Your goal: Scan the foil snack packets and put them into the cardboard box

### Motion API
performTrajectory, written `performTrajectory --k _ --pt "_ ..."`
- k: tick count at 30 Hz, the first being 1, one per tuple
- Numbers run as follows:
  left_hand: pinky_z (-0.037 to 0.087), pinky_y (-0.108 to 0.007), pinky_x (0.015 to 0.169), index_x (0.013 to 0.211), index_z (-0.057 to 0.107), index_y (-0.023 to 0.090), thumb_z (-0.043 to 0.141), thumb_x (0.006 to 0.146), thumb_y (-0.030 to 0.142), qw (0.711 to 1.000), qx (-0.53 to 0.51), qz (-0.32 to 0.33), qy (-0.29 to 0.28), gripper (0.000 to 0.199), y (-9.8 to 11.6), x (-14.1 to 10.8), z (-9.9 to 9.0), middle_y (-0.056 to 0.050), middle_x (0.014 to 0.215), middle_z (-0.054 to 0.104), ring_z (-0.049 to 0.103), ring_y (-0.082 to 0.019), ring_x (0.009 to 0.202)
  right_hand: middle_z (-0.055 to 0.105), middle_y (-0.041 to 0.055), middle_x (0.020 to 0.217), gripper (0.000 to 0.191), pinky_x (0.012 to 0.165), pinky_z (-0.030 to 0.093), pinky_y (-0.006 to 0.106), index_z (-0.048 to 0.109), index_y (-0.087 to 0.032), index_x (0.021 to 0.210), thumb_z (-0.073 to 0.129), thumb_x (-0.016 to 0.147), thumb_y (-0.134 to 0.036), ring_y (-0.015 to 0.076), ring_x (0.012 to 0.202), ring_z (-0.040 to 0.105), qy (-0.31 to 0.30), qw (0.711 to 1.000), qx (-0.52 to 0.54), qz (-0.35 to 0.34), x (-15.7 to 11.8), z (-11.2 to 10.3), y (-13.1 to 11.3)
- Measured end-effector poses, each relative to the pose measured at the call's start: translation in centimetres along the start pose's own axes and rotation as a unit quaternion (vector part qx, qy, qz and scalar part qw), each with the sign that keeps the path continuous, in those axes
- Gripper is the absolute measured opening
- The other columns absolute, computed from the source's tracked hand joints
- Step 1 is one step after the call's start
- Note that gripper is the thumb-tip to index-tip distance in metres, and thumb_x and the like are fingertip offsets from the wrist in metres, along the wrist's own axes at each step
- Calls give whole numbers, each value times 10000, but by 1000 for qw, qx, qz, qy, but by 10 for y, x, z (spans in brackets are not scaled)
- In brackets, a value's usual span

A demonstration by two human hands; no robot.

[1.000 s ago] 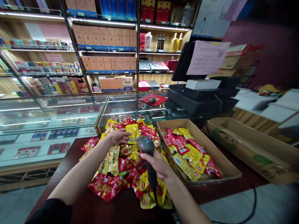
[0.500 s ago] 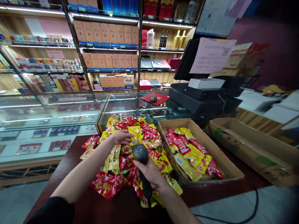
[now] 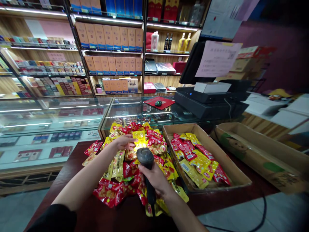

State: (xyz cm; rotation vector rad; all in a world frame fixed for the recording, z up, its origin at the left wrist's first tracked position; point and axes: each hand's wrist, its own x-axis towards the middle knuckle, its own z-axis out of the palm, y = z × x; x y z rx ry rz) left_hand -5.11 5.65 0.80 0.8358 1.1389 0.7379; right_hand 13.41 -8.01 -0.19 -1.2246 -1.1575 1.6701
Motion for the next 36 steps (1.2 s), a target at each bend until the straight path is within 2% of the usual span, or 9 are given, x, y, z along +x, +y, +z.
performTrajectory --k 6,9,12,18,23,27,30,33,36 --pt "540 -249 502 783 510 160 834 558 218 1000 10 -14 -20 399 2 -4 2 10 689 620 593 -96 506 651 -7 752 259 667 430 244 640 -172 847 710 621 -277 131 693 564 66 994 54 -66 14 -12 -19" --pt "551 -259 520 841 549 159 828 572 228 999 10 -9 -31 394 3 -8 9 -1 724 634 593 -92 514 637 -16 715 248 627 412 223 656 -165 828 692 588 -212 122 677 546 106 988 101 -55 30 -25 -36" --pt "546 -240 519 872 572 159 823 581 232 999 25 -3 -40 391 6 -11 24 -21 775 650 602 -93 544 619 -13 657 250 570 407 213 663 -149 794 676 545 -159 110 617 536 96 982 162 -17 39 -39 -54" --pt "524 -198 487 807 573 151 822 584 232 997 41 5 -68 344 16 2 72 7 720 611 572 -72 536 590 -25 591 225 484 408 196 652 -144 798 652 575 -125 78 496 488 82 975 206 1 31 -82 -76" --pt "503 -184 475 788 586 133 794 633 200 995 43 4 -93 268 32 30 138 21 598 561 542 -65 490 543 -33 521 177 444 400 182 647 -129 816 619 642 -128 71 451 468 108 969 223 -14 17 -143 -91" --pt "556 -280 636 986 616 133 787 643 185 991 28 29 -127 386 42 52 201 -81 867 682 651 -150 702 546 -32 514 138 430 406 204 630 -132 790 603 655 -129 78 421 458 176 957 226 -43 2 -193 -105" --pt "552 -327 682 1108 588 133 794 634 189 991 51 37 -114 519 39 60 236 -124 1006 677 653 -184 780 565 -30 534 121 453 425 197 610 -138 750 594 642 -86 75 439 480 243 936 239 -80 -8 -219 -110" --pt "551 -346 699 1109 602 119 801 625 203 989 81 25 -121 530 32 60 245 -130 1052 666 639 -169 756 590 -19 571 133 482 448 199 618 -136 766 604 643 -86 82 474 513 269 929 243 -82 -13 -228 -107" --pt "549 -353 728 1082 620 108 812 609 208 988 74 22 -132 519 28 56 229 -124 1015 671 634 -161 753 589 -12 572 136 473 443 208 631 -135 798 604 668 -108 88 472 514 245 940 230 -57 -7 -221 -103"
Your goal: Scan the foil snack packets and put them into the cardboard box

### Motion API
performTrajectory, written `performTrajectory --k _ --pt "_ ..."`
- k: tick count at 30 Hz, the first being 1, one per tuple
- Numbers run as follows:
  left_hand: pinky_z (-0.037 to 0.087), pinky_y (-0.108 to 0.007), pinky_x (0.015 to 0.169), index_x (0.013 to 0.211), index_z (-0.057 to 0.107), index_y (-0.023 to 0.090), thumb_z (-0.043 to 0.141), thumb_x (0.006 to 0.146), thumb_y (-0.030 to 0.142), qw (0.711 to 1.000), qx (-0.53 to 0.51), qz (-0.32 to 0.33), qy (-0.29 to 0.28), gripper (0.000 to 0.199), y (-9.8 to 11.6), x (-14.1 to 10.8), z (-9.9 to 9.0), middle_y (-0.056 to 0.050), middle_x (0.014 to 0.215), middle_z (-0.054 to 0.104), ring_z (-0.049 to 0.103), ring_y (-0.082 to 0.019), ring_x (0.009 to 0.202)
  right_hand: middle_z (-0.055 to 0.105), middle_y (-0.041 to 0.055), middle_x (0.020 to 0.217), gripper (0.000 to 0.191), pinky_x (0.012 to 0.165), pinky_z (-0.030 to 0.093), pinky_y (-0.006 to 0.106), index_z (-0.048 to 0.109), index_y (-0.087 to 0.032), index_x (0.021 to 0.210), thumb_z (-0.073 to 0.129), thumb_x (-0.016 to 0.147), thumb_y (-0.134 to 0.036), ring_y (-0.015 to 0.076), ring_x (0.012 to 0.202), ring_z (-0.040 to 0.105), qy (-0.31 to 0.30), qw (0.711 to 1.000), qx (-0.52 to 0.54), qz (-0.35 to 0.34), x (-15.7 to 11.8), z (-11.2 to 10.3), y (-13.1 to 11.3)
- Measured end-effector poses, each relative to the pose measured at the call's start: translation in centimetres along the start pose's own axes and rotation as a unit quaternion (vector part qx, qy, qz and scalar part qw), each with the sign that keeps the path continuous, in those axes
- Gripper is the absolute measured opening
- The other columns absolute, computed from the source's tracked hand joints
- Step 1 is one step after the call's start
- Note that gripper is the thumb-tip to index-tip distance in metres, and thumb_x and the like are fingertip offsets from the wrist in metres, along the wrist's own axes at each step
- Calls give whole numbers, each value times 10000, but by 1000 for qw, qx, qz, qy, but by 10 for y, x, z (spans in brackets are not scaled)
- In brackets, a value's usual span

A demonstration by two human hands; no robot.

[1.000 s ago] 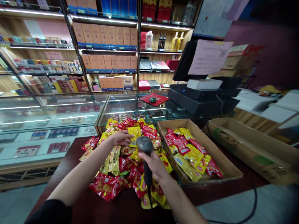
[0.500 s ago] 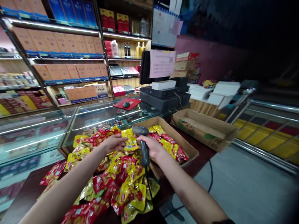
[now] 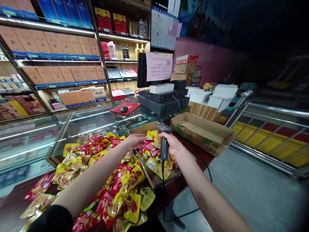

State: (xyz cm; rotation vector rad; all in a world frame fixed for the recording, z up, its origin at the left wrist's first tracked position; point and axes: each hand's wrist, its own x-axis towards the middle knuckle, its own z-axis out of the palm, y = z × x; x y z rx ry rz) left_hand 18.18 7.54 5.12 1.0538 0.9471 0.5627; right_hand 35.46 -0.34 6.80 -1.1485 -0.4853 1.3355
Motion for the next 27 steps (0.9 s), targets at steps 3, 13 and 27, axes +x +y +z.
performTrajectory --k 3,13,27 --pt "549 -348 736 1077 620 106 818 599 193 999 -26 8 17 524 0 -17 -28 -124 966 678 645 -176 782 598 0 592 150 490 451 207 640 -133 833 598 690 -113 91 492 528 -60 998 -13 18 2 21 12" --pt "543 -296 719 1035 660 143 802 625 218 988 -45 51 135 441 2 -105 -146 -120 1047 672 657 -195 849 587 -8 567 94 537 477 204 638 -133 793 630 700 -145 90 513 542 -179 978 -67 83 -3 128 60" --pt "462 -275 799 1175 609 155 684 698 224 942 111 105 298 488 -81 -143 -192 -102 1123 648 609 -198 962 479 -53 407 69 383 354 185 582 -139 632 642 613 -111 79 375 448 -170 962 -202 75 -2 205 146"
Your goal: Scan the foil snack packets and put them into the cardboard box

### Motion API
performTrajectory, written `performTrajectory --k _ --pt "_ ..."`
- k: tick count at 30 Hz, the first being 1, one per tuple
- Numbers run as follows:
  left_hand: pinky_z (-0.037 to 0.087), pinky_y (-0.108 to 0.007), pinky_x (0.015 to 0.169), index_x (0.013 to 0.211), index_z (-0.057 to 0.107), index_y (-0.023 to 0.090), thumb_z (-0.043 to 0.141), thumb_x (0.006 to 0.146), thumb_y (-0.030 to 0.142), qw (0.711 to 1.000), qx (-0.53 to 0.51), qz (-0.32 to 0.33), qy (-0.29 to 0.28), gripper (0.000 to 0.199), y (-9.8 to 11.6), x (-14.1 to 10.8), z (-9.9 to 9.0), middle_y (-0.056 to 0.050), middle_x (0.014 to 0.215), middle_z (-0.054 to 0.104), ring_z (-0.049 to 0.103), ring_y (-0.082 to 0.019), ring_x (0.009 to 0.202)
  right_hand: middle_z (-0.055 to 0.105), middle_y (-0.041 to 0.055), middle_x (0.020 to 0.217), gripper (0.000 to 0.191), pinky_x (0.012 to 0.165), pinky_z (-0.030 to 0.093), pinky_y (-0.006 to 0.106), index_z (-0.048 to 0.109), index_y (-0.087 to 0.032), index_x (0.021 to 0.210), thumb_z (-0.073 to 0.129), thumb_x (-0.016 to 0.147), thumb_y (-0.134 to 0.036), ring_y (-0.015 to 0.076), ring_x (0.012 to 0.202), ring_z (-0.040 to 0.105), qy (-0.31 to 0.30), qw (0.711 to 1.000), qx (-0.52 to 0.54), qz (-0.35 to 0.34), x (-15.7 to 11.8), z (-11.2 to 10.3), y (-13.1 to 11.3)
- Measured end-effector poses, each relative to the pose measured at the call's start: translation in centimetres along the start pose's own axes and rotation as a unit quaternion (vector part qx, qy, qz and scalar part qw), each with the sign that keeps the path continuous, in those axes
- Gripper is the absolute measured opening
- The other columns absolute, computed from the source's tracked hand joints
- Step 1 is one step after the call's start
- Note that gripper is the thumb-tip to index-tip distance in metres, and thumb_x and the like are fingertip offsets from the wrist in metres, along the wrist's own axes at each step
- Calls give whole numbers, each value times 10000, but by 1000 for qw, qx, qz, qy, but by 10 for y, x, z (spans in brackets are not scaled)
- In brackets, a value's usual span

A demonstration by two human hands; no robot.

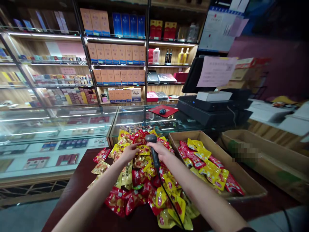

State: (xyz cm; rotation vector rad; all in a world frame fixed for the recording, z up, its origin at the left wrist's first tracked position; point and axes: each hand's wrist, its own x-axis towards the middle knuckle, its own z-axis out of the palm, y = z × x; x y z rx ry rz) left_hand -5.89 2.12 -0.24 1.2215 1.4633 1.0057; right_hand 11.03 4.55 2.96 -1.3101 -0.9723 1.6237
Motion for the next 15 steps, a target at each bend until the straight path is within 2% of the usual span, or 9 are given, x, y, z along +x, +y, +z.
performTrajectory --k 2,4,8,11,15 --pt "424 -297 884 1182 606 148 670 699 255 994 83 66 27 499 -11 0 5 -115 1138 635 573 -227 1047 513 -39 435 48 433 408 190 585 -133 630 618 622 -99 83 410 488 3 1000 12 1 2 4 5" --pt "381 -321 944 1219 583 144 668 686 274 975 183 117 46 555 -18 -3 10 -131 1164 603 540 -252 1094 535 -27 456 53 487 447 196 578 -132 606 602 624 -88 83 437 513 7 1000 24 -1 3 7 10" --pt "329 -334 987 1313 497 173 713 621 292 922 344 163 74 734 -21 -15 23 -142 1242 496 470 -285 1158 547 -18 463 76 486 436 179 571 -130 565 608 618 -89 75 440 511 19 999 34 -12 4 5 15" --pt "325 -353 976 1304 498 199 699 640 308 896 400 169 90 702 -19 -22 30 -136 1193 504 450 -299 1159 557 -8 473 40 437 407 186 591 -124 591 613 626 -123 82 426 502 10 999 40 -9 0 -2 12" --pt "358 -336 941 1224 569 224 618 716 245 901 379 193 85 510 -11 -25 30 -111 1112 565 517 -265 1080 610 7 569 23 484 446 190 612 -136 667 614 644 -143 88 489 547 -25 997 74 -14 -10 -16 2"
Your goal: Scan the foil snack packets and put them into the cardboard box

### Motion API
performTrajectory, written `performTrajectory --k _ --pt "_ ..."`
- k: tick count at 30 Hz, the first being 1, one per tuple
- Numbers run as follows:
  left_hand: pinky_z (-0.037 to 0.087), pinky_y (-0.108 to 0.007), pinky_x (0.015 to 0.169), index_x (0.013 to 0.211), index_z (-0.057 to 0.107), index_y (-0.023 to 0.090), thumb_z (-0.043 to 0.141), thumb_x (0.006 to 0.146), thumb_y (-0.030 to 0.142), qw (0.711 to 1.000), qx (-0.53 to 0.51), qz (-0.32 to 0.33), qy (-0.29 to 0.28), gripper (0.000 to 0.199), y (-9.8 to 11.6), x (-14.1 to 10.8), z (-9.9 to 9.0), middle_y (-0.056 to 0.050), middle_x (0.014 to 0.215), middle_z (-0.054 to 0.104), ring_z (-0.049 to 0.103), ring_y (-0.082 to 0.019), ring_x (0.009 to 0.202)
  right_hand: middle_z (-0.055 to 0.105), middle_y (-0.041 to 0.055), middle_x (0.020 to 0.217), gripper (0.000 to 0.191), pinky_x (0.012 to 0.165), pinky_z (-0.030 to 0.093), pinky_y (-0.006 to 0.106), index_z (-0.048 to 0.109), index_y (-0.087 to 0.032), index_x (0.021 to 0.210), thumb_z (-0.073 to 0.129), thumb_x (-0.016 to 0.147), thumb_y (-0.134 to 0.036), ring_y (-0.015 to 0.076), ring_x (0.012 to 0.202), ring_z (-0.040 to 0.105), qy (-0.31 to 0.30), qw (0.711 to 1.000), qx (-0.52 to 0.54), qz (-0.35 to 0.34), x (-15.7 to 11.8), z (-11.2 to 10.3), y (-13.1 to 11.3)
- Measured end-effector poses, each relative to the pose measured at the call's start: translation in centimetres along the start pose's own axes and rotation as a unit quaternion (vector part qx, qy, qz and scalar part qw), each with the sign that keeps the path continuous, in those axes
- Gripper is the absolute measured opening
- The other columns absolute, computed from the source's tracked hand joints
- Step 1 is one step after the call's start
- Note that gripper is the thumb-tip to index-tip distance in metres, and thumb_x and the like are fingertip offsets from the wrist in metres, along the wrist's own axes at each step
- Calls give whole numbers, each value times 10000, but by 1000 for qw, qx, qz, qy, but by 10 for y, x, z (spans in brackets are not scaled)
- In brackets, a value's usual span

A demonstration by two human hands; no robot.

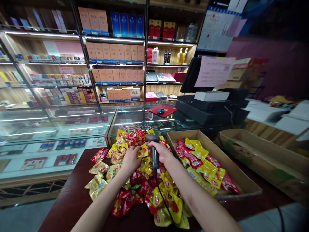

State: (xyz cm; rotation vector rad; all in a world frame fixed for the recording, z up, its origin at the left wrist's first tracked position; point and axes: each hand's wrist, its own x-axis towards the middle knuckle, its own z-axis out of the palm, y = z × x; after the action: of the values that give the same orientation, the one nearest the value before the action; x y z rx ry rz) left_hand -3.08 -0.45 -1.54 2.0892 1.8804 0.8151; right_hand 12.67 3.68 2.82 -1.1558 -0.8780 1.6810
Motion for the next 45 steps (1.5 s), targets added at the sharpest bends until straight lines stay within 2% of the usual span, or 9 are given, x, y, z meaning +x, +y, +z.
performTrajectory --k 3,6,13,16,22,30,34,37,45 --pt "422 -314 851 1072 652 209 559 764 222 996 -83 -9 18 322 1 4 -8 -83 998 634 598 -229 923 642 23 644 61 552 488 206 617 -147 705 616 649 -124 103 560 587 -22 998 61 -8 -4 -8 -5" --pt "483 -295 706 899 674 179 587 764 256 970 -225 -92 -14 178 1 11 -14 -44 803 657 627 -197 731 632 7 641 109 549 493 210 633 -153 759 622 653 -128 99 542 576 -7 996 84 -7 -5 -13 -4" --pt "566 -321 636 881 602 128 666 719 149 758 -575 -263 -159 176 -1 24 -12 -93 862 683 663 -187 706 622 -6 629 155 524 508 217 633 -145 806 606 656 -121 99 514 563 -30 991 104 84 -3 -15 9" --pt "579 -333 613 888 592 116 638 744 111 725 -597 -304 -158 151 -4 28 -8 -105 845 692 674 -187 676 660 13 710 174 583 536 237 623 -149 820 593 655 -105 123 594 616 -43 988 117 93 -1 -15 15" --pt "576 -266 586 899 639 97 718 709 162 740 -595 -267 -163 216 -9 34 -1 -112 855 700 682 -187 697 672 27 729 170 626 545 239 624 -155 806 579 655 -89 139 690 631 -33 990 114 73 1 -12 21" --pt "552 -270 478 838 640 106 822 586 248 786 -521 -298 -151 342 -10 52 -15 -77 740 688 651 -171 589 643 -10 659 186 545 480 209 643 -153 775 668 591 -153 108 576 590 14 999 -35 -23 -24 -11 24" --pt "562 -286 514 775 640 110 838 554 271 798 -516 -278 -138 337 -6 64 -26 -51 705 671 628 -142 562 631 -3 646 176 494 475 233 602 -164 778 665 621 -214 147 595 622 -23 996 -81 -31 -49 -3 28" --pt "555 -271 515 746 646 111 852 519 278 813 -503 -264 -130 349 -1 71 -30 -27 663 650 602 -118 542 566 -32 516 140 396 418 225 547 -180 745 636 652 -234 137 460 563 -46 994 -99 -4 -61 4 36" --pt "525 -223 492 830 681 125 857 494 296 836 -463 -259 -141 417 1 76 -30 -16 664 646 555 -83 512 471 -66 367 114 361 348 214 515 -197 724 604 697 -263 107 321 439 -56 988 -143 -25 -53 10 54"
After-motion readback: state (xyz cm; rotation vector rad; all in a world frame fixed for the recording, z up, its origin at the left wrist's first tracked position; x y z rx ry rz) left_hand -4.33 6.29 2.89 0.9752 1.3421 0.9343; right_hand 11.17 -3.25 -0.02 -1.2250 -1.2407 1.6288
